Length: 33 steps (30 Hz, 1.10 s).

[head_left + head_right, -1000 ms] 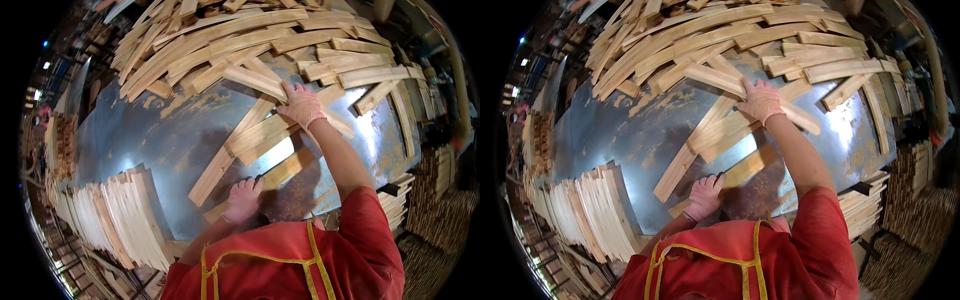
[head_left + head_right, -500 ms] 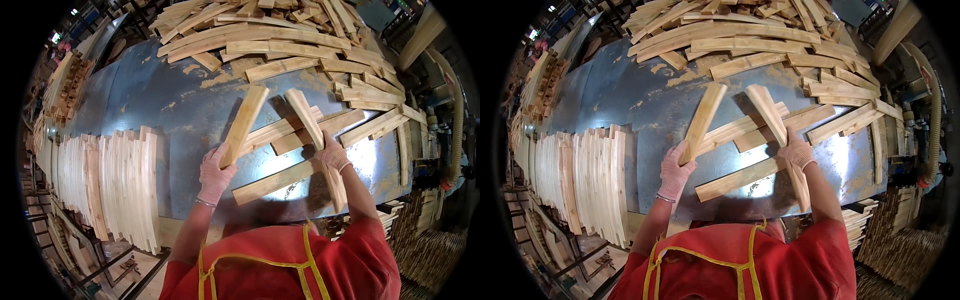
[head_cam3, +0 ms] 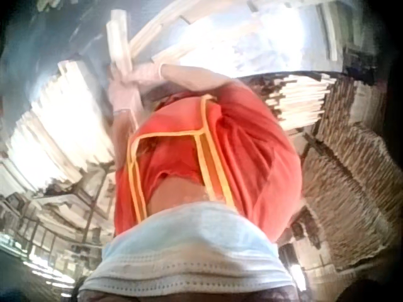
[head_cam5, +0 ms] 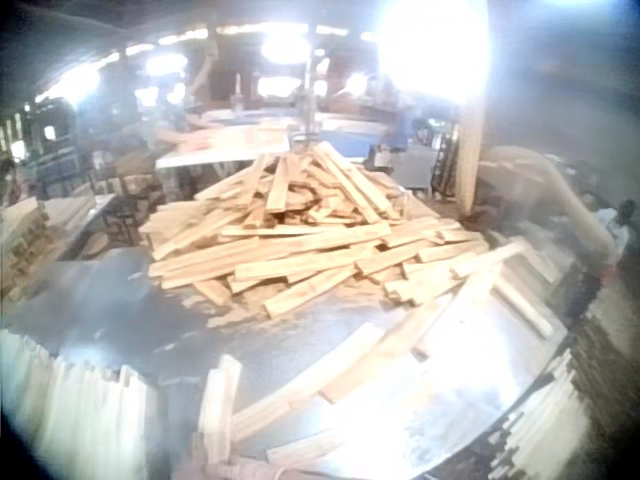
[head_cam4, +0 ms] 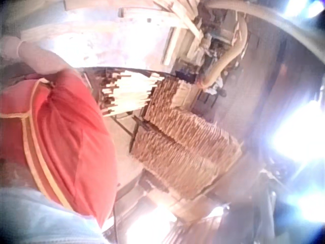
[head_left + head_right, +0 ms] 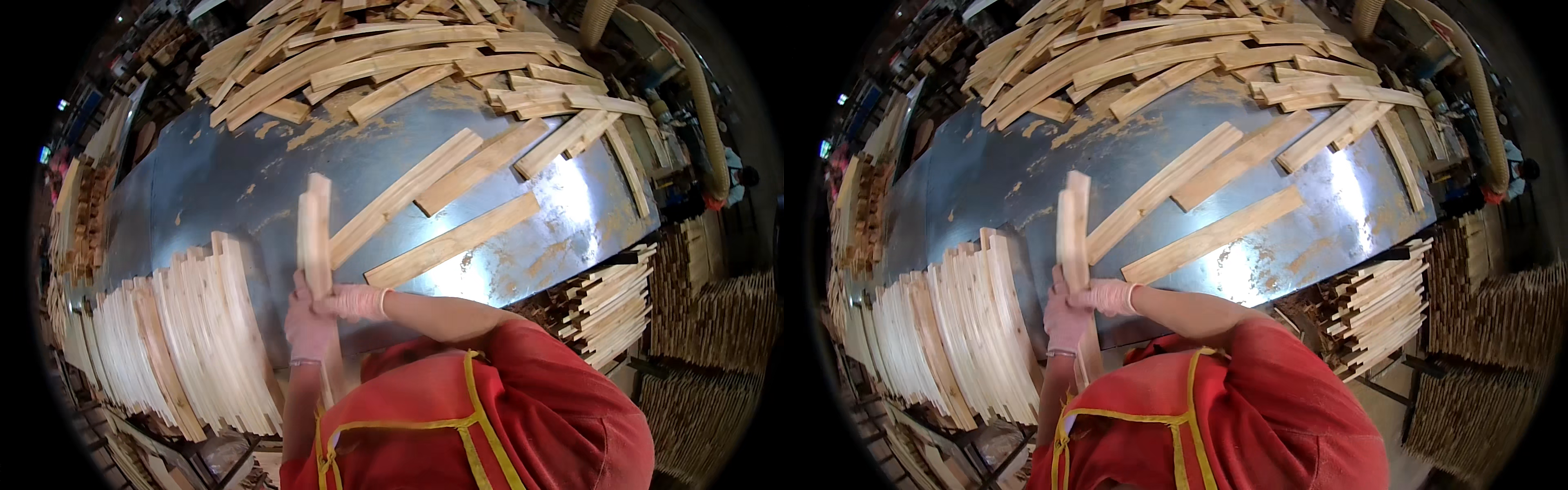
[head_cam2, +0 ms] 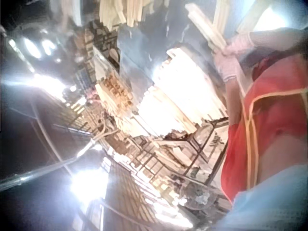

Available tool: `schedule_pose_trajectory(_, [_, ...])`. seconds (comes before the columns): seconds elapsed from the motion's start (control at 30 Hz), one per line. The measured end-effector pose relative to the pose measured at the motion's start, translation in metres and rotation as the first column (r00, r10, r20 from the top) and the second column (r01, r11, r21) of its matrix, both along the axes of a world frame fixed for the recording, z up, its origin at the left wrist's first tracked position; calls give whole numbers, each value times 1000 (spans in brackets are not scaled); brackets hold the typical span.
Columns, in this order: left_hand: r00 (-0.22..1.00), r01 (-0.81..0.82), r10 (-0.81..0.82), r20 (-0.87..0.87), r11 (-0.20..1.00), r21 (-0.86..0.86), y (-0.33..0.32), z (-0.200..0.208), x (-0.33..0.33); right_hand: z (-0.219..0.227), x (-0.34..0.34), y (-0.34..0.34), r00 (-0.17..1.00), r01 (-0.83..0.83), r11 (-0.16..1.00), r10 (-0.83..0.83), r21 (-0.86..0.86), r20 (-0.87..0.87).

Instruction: The person picks up individual wooden planks from a large pile on a metal table and stacks them neatly on the left side. The person handles the planks by hand, aligning them into a growing stack while another worker is visible in the background.

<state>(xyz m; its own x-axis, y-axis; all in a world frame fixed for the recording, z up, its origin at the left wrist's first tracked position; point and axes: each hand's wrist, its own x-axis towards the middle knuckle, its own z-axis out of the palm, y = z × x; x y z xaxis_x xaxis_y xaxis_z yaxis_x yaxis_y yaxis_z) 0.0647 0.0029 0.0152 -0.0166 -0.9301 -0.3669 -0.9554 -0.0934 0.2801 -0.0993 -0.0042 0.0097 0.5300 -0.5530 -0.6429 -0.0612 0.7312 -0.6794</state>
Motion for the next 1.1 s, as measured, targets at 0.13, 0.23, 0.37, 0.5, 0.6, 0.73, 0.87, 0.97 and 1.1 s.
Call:
schedule_pose_trajectory(0.13, [981,-102,102,163,995,-14,30,-5,33,-24,-83,13,985,-148,876,89,-459,-149])
schedule_pose_trajectory(0.23, [840,106,-4,543,982,-157,48,-34,86,-49,-227,-2,846,-500,220,-80,-837,-527])
schedule_pose_trajectory(0.37, [754,-142,292,588,947,-289,32,-24,93,-36,-399,-1,309,-6,767,-608,-641,-731])
schedule_pose_trajectory(0.5, [893,335,-173,415,871,-359,-10,-26,-2,-40,-540,-16,-196,-462,858,-347,-225,-917])
schedule_pose_trajectory(0.6, [892,408,-352,283,897,-170,-57,-24,-115,-61,-585,-34,-406,-624,780,-387,-59,-828])
schedule_pose_trajectory(0.73, [937,331,-323,131,943,-44,-100,-54,-137,-8,-568,-77,-246,-718,691,-145,80,-958])
schedule_pose_trajectory(0.87, [901,41,-11,-433,997,59,-85,-36,-105,46,-488,-98,185,-778,578,-162,-245,-969])
schedule_pose_trajectory(0.97, [816,-153,157,-557,987,54,-57,-28,-106,-21,-480,-102,257,-842,361,-384,-400,-887])
schedule_pose_trajectory(1.1, [708,-332,254,-658,943,7,-4,-39,-90,-28,-472,-129,149,-882,434,-114,-184,-982])
